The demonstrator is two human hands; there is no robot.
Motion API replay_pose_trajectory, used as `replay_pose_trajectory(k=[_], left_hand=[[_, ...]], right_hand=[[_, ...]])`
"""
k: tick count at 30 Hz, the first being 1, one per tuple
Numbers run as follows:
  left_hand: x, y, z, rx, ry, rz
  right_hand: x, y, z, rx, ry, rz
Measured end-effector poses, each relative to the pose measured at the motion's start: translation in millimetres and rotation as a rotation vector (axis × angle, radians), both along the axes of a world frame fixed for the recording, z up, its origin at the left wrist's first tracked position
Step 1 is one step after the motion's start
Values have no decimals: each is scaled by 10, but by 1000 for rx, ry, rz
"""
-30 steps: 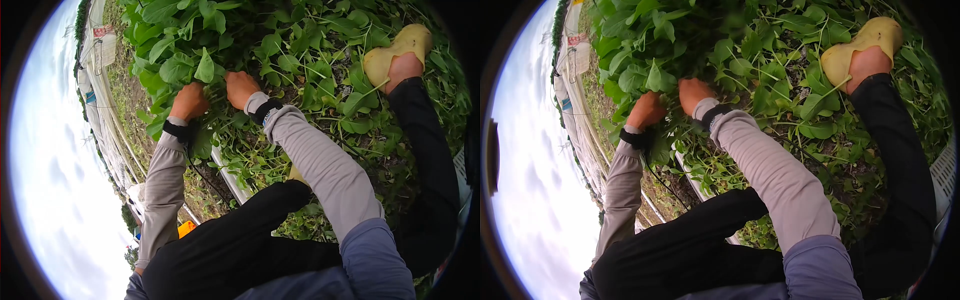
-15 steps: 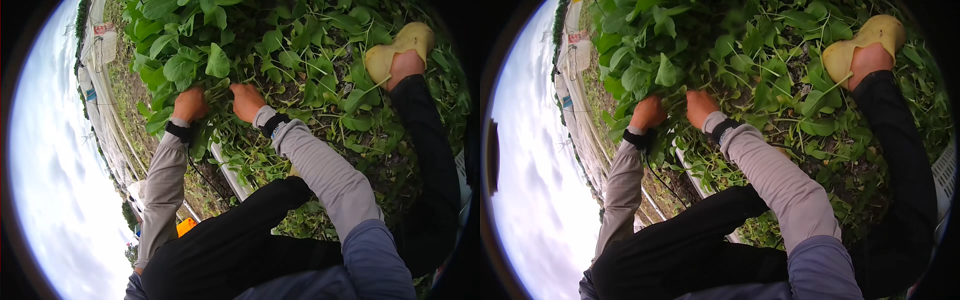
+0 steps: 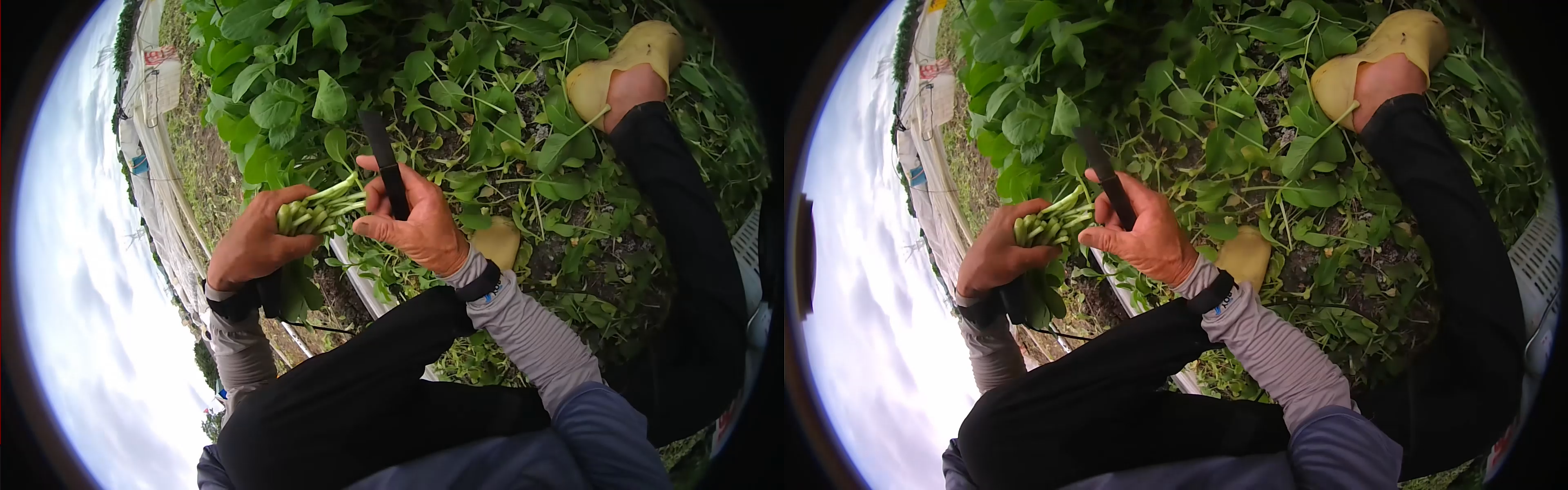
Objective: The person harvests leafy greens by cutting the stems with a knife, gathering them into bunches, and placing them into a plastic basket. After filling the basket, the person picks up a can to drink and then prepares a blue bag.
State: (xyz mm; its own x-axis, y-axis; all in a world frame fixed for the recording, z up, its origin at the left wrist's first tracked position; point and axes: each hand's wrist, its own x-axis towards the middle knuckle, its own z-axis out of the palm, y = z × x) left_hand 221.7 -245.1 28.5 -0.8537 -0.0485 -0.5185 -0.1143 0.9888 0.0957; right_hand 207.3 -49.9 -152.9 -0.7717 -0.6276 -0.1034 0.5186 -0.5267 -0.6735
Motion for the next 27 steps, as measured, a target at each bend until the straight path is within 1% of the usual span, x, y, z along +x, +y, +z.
replay_pose_trajectory(k=[1,2,4,5,6,8,9,10,12,13,14,16,17,18,20,21,22,24,26,27], left_hand=[[14,65,26,44,-50,44],[-28,99,4,45,-50,46],[-196,138,-105,404,-533,396],[-212,151,-162,430,-605,422],[-174,213,-234,435,-602,414],[-66,372,-330,602,-218,480],[-90,411,-276,432,-162,324],[-113,472,-210,432,-163,317],[-153,615,-97,150,-20,278],[-189,659,-91,109,34,297],[-212,663,-131,104,27,301],[-250,634,-235,290,124,217],[-197,600,-264,180,195,50],[-214,569,-282,180,195,50],[-274,507,-325,587,-171,400],[-229,485,-363,677,-219,523],[-202,459,-401,675,-217,523],[-150,428,-457,779,-364,591],[-63,474,-563,773,-381,631],[26,450,-669,718,-354,599]], right_hand=[[-2,-10,48,-46,23,-65],[-50,35,76,-46,22,-63],[-195,143,86,73,210,-1],[-226,141,65,89,228,-50],[-250,158,31,95,233,-55],[-295,181,-50,257,285,-53],[-295,184,-86,343,299,-74],[-310,201,-134,345,299,-81],[-350,239,-185,400,473,-75],[-330,236,-168,333,477,-91],[-307,244,-146,329,470,-87],[-320,276,-57,261,453,-20],[-325,282,-28,261,460,-61],[-318,286,-18,260,460,-60],[-294,296,0,301,300,25],[-266,305,-4,299,301,24],[-222,312,-28,306,270,30],[-63,283,-118,306,241,40],[165,222,-224,303,124,24],[223,242,-157,285,25,35]])
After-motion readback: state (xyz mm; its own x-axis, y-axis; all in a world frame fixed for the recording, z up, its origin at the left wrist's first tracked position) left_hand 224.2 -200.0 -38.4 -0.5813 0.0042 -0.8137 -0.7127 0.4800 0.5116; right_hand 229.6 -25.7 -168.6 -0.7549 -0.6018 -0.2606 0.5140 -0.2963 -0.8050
